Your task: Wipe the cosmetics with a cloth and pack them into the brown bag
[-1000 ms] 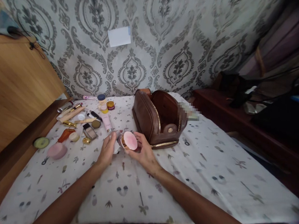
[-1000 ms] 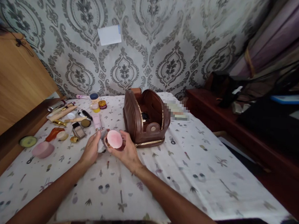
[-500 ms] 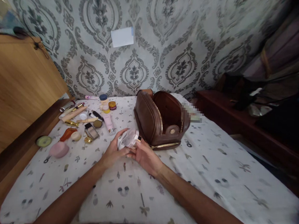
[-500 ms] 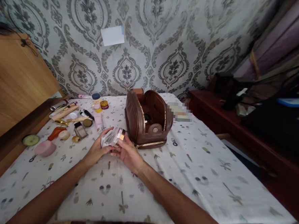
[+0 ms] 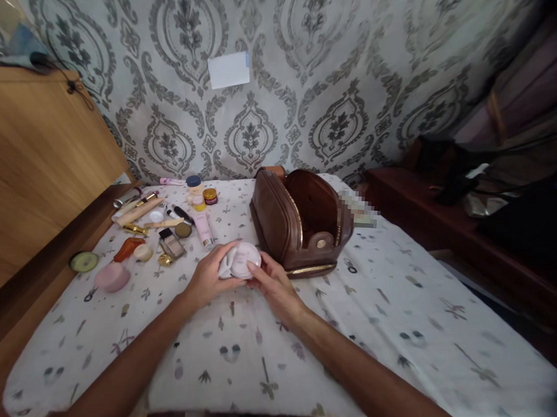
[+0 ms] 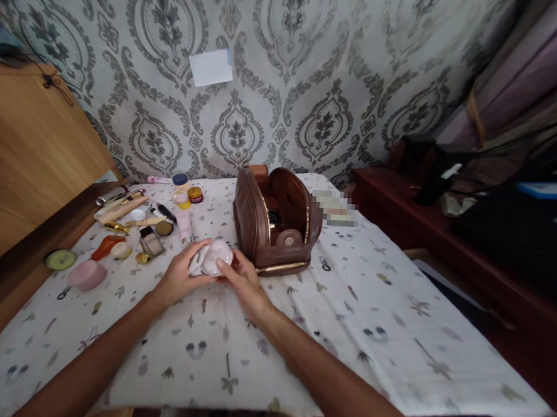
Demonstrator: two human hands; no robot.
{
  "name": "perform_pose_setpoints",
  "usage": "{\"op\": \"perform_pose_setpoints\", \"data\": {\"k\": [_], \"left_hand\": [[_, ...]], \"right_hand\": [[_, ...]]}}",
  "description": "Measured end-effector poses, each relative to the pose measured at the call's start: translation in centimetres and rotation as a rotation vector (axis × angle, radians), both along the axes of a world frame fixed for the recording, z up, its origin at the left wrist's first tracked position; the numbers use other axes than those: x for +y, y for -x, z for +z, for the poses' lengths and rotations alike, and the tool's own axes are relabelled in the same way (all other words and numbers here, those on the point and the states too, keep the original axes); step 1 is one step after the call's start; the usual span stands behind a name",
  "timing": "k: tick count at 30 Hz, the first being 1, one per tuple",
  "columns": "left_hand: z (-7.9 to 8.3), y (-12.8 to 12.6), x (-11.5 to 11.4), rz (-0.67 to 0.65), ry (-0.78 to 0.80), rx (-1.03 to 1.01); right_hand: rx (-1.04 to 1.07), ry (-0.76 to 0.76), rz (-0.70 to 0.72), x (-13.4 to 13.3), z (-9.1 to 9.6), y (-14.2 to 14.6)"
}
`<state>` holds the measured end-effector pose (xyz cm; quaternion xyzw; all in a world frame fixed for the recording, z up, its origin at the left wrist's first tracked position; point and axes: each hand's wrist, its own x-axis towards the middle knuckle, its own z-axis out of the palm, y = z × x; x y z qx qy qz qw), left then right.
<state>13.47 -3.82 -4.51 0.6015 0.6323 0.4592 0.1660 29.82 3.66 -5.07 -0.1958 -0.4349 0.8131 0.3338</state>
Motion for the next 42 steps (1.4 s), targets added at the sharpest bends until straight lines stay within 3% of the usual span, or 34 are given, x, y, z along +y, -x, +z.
{"op": "perform_pose_setpoints", "data": {"k": [4, 9, 20, 27, 33, 42], "left_hand": [[-0.4, -0.3, 0.1, -0.003, -0.001, -0.262], [-0.3, -1.2, 0.3, -0.116, 0.019, -0.594], [-0.5, -0.5, 0.4, -0.085, 0.055, -0.722], [-0.6, -0.3, 0.4, -0.072, 0.057, -0.744], [-0.1, -0.2, 0.1, -0.084, 0.066, -0.743], [0.1, -0.6, -0.6, 0.049, 0.175, -0.694]], "right_hand": [[0.066, 0.066, 0.047, -0.1, 0.1, 0.0], [0.126, 0.097, 0.122, -0.2, 0.0, 0.1], [0.014, -0.023, 0.124, -0.1, -0.2, 0.1], [-0.118, -0.229, 0.056, 0.2, -1.2, 0.0], [-0.173, -0.482, -0.071, 0.1, -0.9, -0.2], [-0.36, -0.837, -0.186, -0.2, -1.2, -0.6]]}}
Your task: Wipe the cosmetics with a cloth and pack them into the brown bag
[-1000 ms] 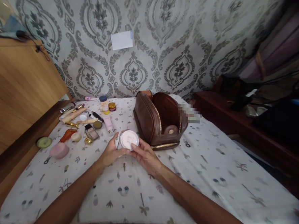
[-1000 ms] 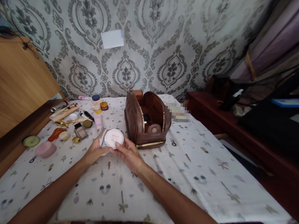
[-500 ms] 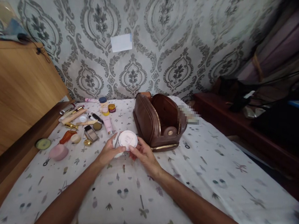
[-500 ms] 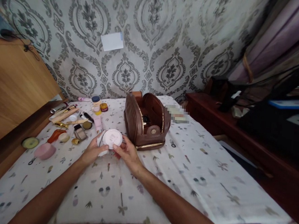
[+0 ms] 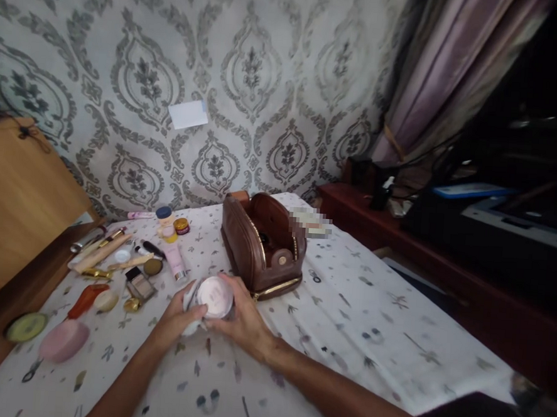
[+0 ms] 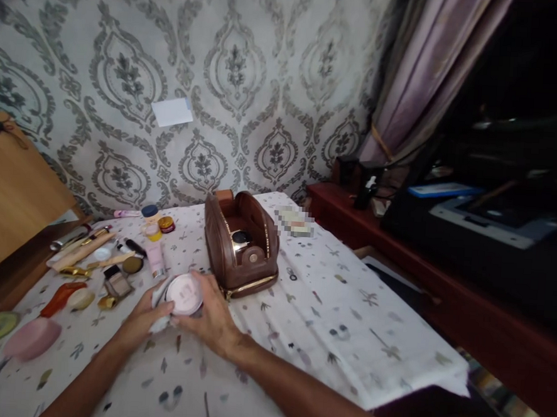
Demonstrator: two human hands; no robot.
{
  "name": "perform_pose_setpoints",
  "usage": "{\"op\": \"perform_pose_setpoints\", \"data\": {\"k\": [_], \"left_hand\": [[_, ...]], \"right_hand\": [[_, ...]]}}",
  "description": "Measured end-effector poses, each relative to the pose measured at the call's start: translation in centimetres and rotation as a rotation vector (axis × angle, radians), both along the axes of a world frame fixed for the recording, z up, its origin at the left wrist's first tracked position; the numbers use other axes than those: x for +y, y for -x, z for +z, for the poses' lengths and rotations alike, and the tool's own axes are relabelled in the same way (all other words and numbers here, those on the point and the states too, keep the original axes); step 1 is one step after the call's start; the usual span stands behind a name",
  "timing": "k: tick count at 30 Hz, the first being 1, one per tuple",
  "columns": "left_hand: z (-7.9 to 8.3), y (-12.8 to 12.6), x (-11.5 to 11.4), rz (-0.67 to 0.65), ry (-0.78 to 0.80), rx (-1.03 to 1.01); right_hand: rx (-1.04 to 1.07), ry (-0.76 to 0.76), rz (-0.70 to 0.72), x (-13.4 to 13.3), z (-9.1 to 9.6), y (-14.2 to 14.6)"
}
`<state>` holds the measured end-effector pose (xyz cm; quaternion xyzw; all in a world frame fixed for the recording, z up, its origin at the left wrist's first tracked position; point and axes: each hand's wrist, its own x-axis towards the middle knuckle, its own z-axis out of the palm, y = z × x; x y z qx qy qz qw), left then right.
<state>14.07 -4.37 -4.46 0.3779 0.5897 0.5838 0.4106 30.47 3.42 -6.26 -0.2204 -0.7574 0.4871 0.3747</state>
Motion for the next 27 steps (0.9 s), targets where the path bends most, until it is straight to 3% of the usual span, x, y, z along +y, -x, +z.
{"op": "perform_pose_setpoints", "data": {"k": [6, 10, 13, 18, 22, 27], "left_hand": [[-0.7, 0.6, 0.4, 0.031, 0.048, 0.097], [-1.3, 1.1, 0.4, 0.209, 0.068, 0.143], [-1.0, 0.6, 0.4, 0.219, 0.121, 0.117], [-0.1, -0.9, 0.4, 0.098, 0.205, -0.173], [0.0, -1.3, 0.2, 0.134, 0.355, -0.409], [-0.2, -1.4, 0.4, 0.131, 0.287, -0.558]], "right_hand": [[-0.108, -0.037, -0.03, -0.1, 0.4, 0.0], [-0.039, -0.001, -0.046, -0.3, 0.8, -0.1], [0.023, 0.077, 0.035, -0.6, 1.2, -0.4], [-0.022, -0.034, 0.083, -1.3, 1.0, -0.4], [-0.095, -0.105, 0.103, -1.3, 0.3, -0.3], [0.017, -0.214, 0.085, -1.0, 0.3, -0.3]]}}
